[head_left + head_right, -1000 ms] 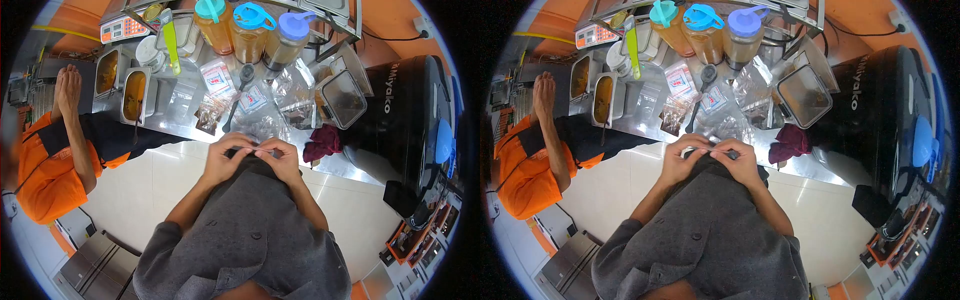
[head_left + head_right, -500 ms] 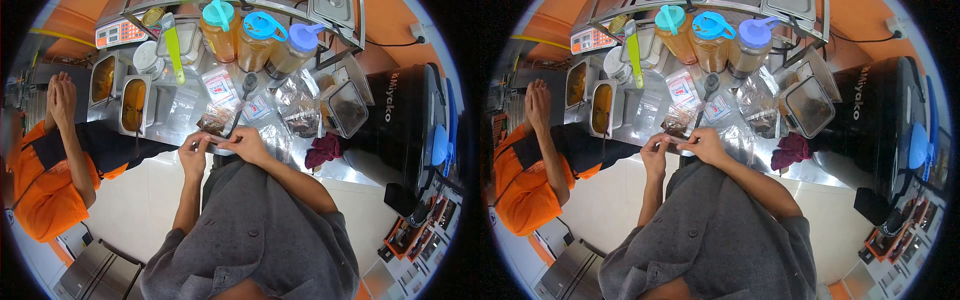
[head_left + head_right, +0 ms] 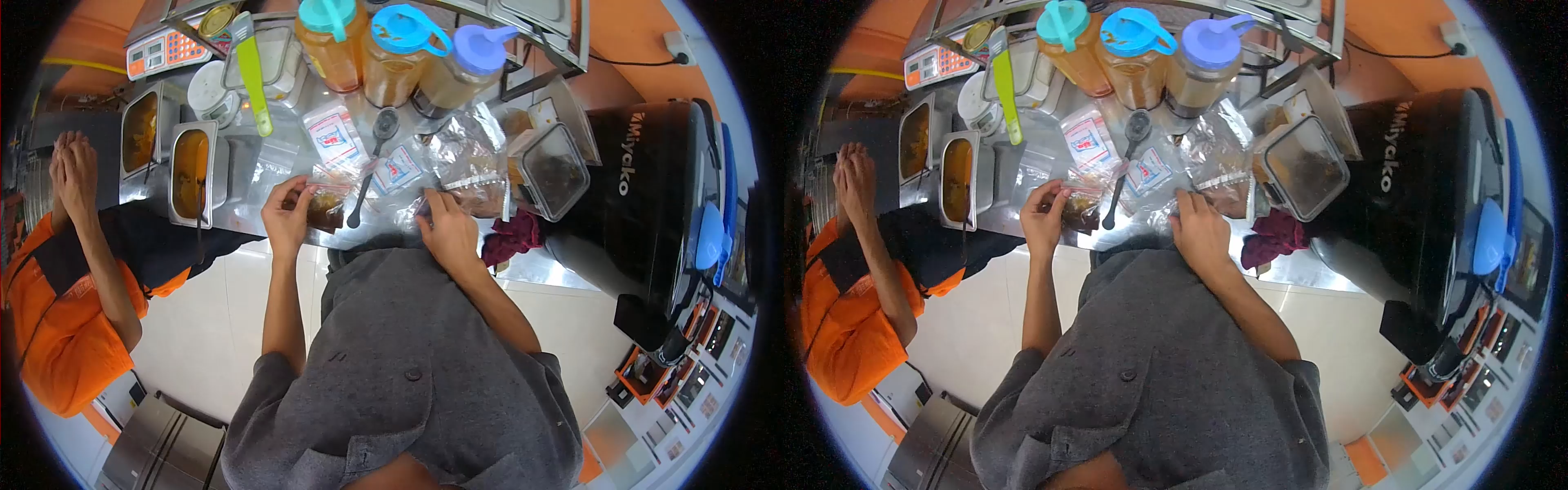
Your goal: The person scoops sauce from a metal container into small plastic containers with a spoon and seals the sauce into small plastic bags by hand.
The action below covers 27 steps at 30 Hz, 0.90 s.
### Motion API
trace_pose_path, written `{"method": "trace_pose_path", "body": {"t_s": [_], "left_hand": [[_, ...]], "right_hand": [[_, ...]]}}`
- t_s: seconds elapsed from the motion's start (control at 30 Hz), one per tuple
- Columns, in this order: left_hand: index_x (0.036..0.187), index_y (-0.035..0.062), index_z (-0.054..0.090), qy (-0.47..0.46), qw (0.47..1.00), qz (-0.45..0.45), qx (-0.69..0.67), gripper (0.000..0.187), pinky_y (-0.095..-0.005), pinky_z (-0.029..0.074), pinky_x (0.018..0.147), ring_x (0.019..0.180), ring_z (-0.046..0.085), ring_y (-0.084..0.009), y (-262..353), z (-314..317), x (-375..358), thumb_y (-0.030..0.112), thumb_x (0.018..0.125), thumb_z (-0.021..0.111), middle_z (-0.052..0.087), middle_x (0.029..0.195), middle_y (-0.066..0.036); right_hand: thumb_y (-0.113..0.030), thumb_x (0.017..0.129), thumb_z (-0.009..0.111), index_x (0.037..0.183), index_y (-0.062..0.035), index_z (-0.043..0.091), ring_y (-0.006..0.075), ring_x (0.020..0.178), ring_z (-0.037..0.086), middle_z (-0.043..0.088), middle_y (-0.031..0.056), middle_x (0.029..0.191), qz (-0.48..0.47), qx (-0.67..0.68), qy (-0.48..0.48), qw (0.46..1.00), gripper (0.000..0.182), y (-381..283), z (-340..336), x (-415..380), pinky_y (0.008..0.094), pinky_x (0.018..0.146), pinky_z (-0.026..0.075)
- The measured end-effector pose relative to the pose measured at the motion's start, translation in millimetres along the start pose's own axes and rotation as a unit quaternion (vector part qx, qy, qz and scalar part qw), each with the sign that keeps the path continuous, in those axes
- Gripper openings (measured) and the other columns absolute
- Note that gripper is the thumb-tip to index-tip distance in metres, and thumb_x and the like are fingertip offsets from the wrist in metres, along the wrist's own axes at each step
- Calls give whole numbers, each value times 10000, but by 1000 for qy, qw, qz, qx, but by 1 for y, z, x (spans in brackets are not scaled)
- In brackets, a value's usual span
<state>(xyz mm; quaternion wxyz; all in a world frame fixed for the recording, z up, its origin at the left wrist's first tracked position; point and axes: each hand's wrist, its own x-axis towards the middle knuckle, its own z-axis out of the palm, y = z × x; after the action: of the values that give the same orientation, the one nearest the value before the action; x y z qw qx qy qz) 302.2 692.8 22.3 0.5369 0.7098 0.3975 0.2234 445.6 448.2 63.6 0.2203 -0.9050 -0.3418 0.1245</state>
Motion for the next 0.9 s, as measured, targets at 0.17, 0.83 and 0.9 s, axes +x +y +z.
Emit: {"method": "trace_pose_path", "body": {"t_s": [0.17, 0.83, 0.9], "left_hand": [[973, 9, 697, 40, 999, -5, -16, 183, -203, 448, 589, 686, 565, -50, 32, 6, -8, 95, 838, 785, 624, 817, -9], [875, 38, 683, -171, 932, 275, 164, 117, -389, 498, 714, 852, 630, -337, 83, 64, -31, 91, 783, 732, 655, 917, -91], [908, 31, 669, -230, 939, 240, 87, 134, -322, 487, 766, 885, 634, -239, 94, 55, -24, 68, 804, 744, 669, 960, -83]], "right_hand": [[-134, 787, 731, 1132, -68, 645, 344, 847, 663, 673, 133, 963, 65, 33, -20, 997, 361, 6, 8, 9, 444, 701, 530], [-131, 805, 731, 1192, -37, 614, 338, 861, 653, 606, 147, 1131, -21, 138, 130, 982, 414, 1, 8, -4, 391, 719, 545], [-105, 828, 742, 1171, -18, 627, 230, 779, 637, 634, 105, 1086, 2, 229, 129, 965, 372, -13, -15, 0, 315, 672, 520]]}}
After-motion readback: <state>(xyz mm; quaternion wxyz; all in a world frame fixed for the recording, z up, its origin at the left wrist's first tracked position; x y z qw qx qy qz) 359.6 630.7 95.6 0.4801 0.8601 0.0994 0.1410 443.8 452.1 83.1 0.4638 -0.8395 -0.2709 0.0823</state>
